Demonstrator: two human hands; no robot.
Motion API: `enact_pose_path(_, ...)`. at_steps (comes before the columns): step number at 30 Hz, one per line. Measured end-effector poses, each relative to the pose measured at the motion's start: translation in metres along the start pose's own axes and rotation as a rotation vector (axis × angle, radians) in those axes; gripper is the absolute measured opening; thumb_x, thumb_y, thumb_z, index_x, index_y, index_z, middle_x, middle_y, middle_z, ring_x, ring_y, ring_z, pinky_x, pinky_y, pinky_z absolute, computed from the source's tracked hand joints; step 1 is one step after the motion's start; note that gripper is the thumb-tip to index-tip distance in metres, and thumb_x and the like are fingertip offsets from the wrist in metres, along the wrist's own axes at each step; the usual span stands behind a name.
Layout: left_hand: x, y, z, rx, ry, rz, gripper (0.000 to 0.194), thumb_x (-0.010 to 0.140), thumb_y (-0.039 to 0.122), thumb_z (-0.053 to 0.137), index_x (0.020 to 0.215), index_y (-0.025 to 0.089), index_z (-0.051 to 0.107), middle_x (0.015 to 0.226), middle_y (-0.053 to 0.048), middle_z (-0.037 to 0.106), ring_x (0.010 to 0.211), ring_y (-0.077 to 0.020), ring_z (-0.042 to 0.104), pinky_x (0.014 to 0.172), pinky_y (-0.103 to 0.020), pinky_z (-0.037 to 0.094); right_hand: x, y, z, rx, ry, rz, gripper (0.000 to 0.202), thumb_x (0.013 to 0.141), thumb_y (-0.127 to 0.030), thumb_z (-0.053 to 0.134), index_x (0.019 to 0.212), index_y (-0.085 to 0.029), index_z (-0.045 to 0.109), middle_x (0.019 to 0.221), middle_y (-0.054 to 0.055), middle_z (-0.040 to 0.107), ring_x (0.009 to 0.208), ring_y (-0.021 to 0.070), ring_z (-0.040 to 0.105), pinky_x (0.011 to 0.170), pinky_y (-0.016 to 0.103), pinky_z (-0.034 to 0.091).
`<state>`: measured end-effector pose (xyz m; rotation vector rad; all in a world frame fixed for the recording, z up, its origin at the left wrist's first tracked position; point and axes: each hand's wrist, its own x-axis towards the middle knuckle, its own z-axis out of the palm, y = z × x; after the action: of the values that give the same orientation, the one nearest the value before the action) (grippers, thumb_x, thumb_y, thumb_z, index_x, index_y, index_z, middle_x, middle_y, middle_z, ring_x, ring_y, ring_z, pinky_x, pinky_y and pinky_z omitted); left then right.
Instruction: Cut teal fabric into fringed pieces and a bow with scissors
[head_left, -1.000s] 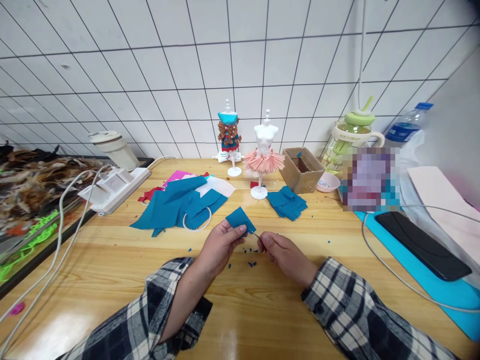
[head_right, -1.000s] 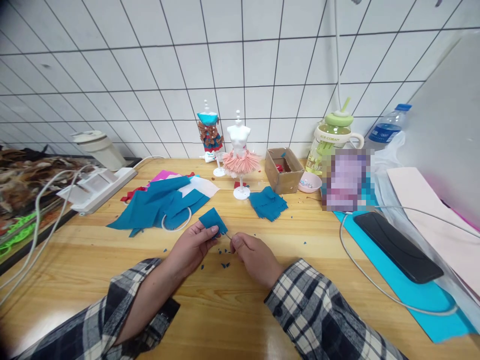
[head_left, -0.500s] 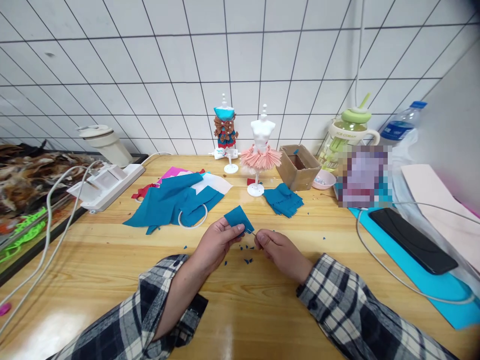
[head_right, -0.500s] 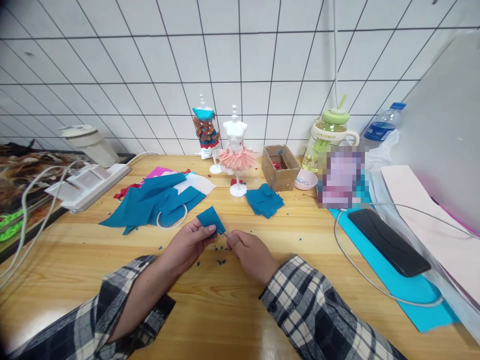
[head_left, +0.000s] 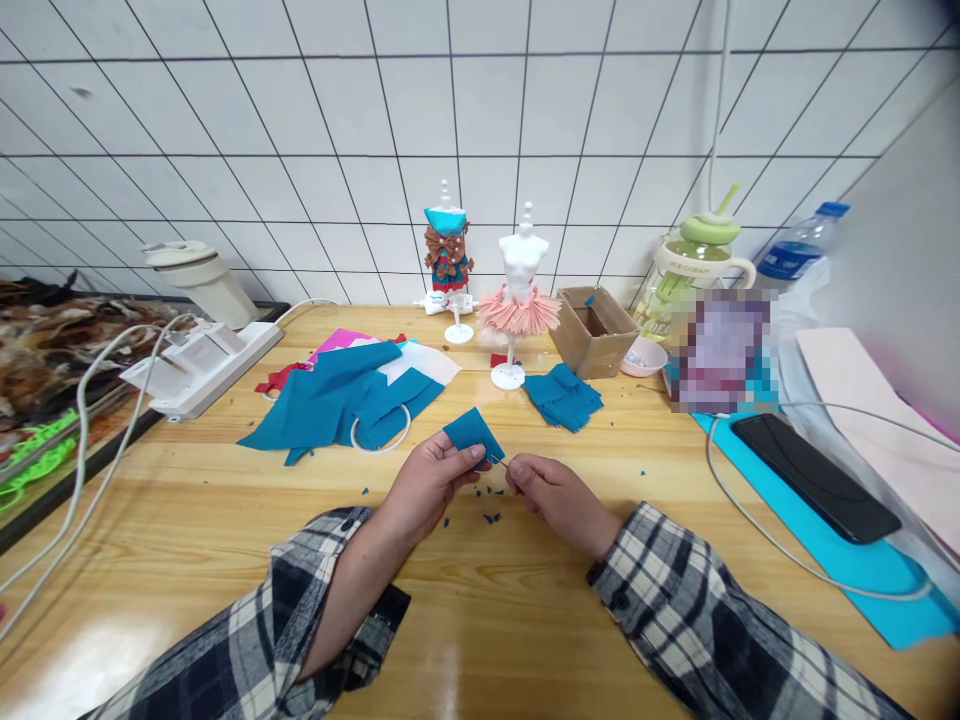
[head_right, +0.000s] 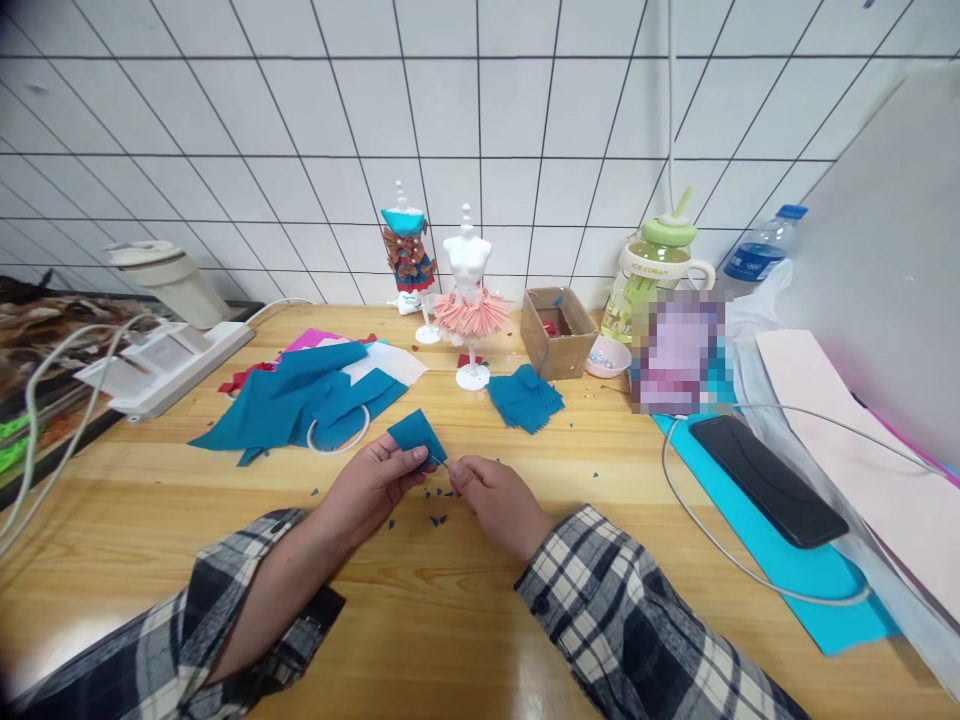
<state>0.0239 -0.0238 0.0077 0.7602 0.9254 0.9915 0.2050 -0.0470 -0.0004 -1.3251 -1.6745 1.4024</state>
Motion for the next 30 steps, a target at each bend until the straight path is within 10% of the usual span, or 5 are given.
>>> enact_pose_path(30,-0.0005,0.0003,-0.0035,0.027,-0.004,-0.01,0.029,0.067,0.026,0.082,0.091,0.016,0.07,0.086,-0.004,0.074,0.069,-0.0113,0.064,0.065,-0.021,0.048,0.0042,-0.0024,-0.0004,-0.031,0.008,-0.038,0.042,0.089,-0.054,0.037,0.065,-0.021,0.044,0.056,-0.004,0.037,0.055,0.0125,0.035,0.052,0.025,0.029)
